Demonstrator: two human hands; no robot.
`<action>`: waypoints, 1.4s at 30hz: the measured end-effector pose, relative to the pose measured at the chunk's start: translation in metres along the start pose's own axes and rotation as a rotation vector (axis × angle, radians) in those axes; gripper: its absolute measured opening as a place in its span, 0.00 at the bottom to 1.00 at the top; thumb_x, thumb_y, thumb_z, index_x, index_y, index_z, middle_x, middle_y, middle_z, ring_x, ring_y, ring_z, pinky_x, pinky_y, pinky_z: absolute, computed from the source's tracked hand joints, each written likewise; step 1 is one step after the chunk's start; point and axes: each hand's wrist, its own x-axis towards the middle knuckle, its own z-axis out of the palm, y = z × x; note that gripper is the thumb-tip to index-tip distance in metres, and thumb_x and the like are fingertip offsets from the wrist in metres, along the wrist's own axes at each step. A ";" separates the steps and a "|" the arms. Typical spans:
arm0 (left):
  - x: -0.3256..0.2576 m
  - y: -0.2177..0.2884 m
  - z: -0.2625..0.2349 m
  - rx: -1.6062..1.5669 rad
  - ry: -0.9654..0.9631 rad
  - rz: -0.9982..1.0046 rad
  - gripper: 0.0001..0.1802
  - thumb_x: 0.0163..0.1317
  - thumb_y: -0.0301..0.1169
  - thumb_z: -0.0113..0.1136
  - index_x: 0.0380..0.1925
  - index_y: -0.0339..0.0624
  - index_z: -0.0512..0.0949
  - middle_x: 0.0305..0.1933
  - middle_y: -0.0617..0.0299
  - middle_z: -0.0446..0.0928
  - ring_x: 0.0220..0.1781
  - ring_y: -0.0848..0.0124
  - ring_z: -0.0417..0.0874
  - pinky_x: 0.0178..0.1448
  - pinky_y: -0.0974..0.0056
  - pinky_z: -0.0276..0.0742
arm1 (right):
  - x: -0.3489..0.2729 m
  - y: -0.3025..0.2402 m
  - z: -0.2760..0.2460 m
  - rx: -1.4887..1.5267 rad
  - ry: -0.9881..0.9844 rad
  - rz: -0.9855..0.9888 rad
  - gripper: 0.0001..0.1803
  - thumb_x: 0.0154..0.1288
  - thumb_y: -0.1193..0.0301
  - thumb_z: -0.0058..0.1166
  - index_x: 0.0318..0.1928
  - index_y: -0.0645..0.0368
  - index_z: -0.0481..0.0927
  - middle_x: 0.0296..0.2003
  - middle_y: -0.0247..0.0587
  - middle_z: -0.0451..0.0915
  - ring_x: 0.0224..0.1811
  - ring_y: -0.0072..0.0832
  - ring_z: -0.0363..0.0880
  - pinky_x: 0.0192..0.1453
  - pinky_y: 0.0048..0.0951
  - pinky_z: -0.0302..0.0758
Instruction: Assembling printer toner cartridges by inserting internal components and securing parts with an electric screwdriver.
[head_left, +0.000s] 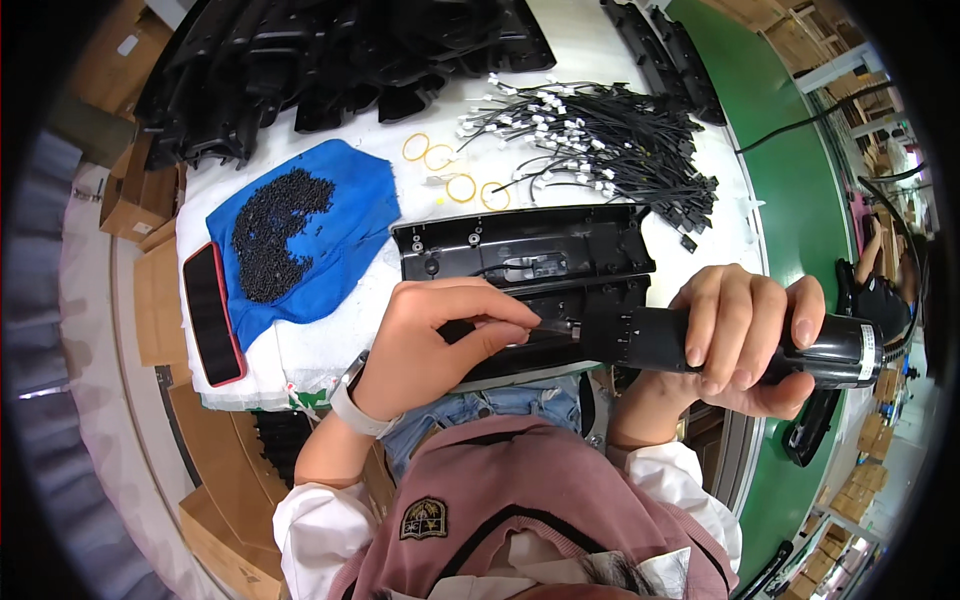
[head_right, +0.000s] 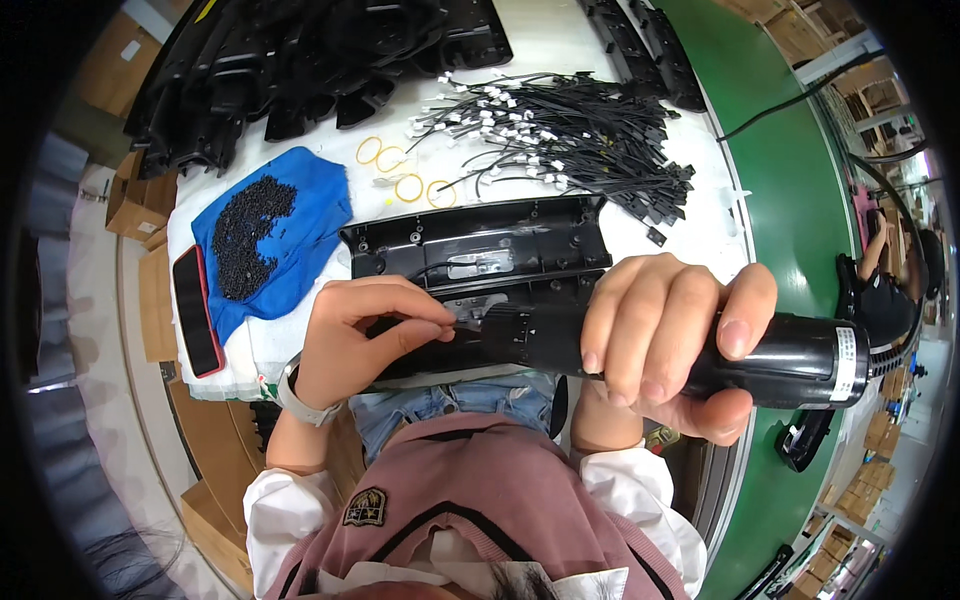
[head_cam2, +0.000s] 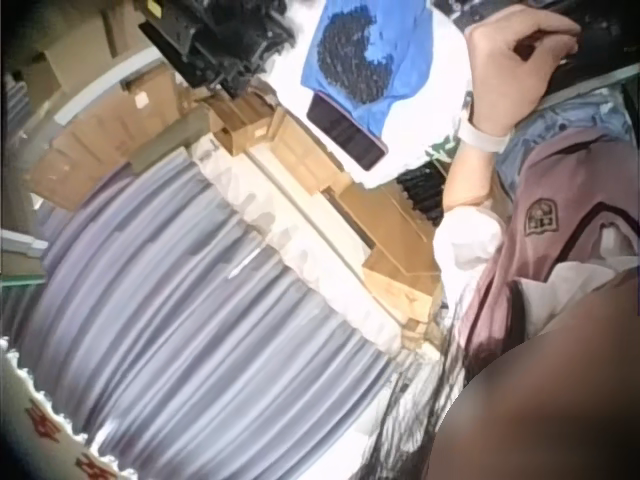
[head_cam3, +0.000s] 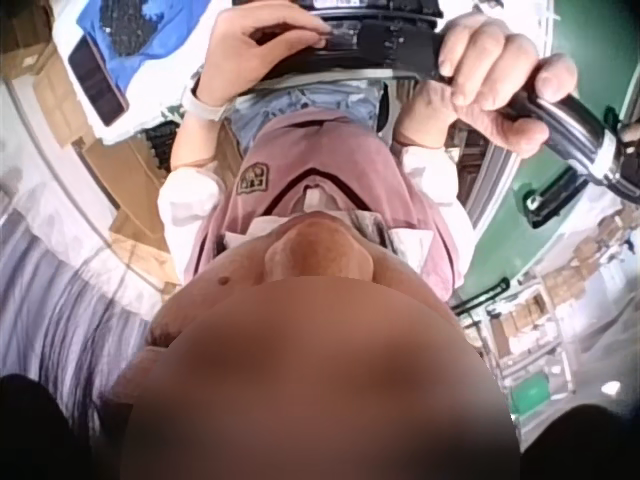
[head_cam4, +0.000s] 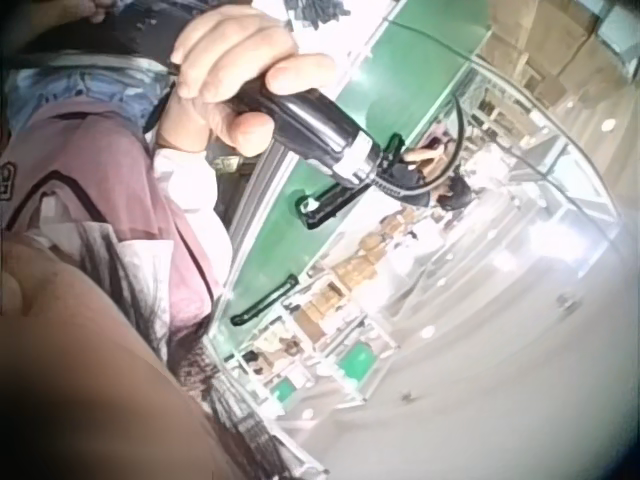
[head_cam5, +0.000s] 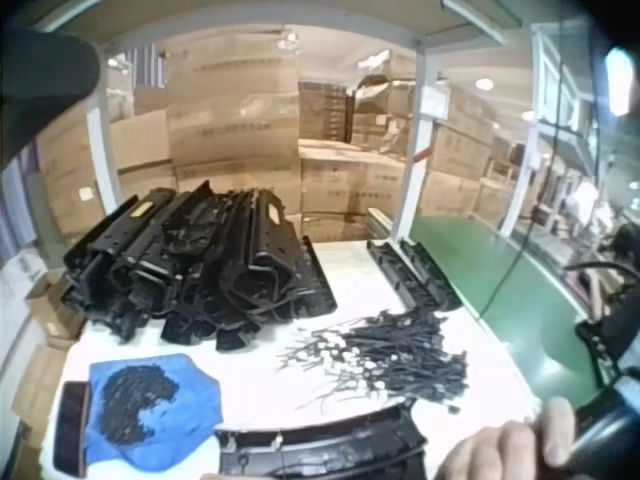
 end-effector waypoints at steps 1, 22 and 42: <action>0.001 -0.001 0.001 0.004 -0.009 0.002 0.08 0.52 0.16 0.63 0.33 0.33 0.83 0.32 0.56 0.82 0.33 0.70 0.85 0.39 0.71 0.79 | -0.002 -0.002 -0.001 0.018 0.009 -0.009 0.17 0.67 0.61 0.55 0.45 0.53 0.64 0.23 0.30 0.76 0.15 0.21 0.75 0.24 0.24 0.74; 0.060 0.023 0.018 0.153 -0.082 0.061 0.16 0.52 0.22 0.66 0.43 0.39 0.81 0.38 0.61 0.83 0.36 0.73 0.84 0.41 0.67 0.78 | -0.022 -0.026 -0.016 0.184 0.254 -0.080 0.16 0.66 0.61 0.54 0.44 0.54 0.64 0.21 0.29 0.74 0.13 0.20 0.72 0.22 0.25 0.74; 0.339 -0.062 0.041 1.023 -0.122 0.092 0.14 0.48 0.37 0.73 0.25 0.37 0.84 0.26 0.52 0.82 0.28 0.61 0.83 0.39 0.61 0.77 | -0.079 -0.094 -0.038 -0.140 0.406 -0.123 0.17 0.58 0.68 0.61 0.41 0.57 0.66 0.17 0.33 0.74 0.12 0.25 0.73 0.20 0.27 0.73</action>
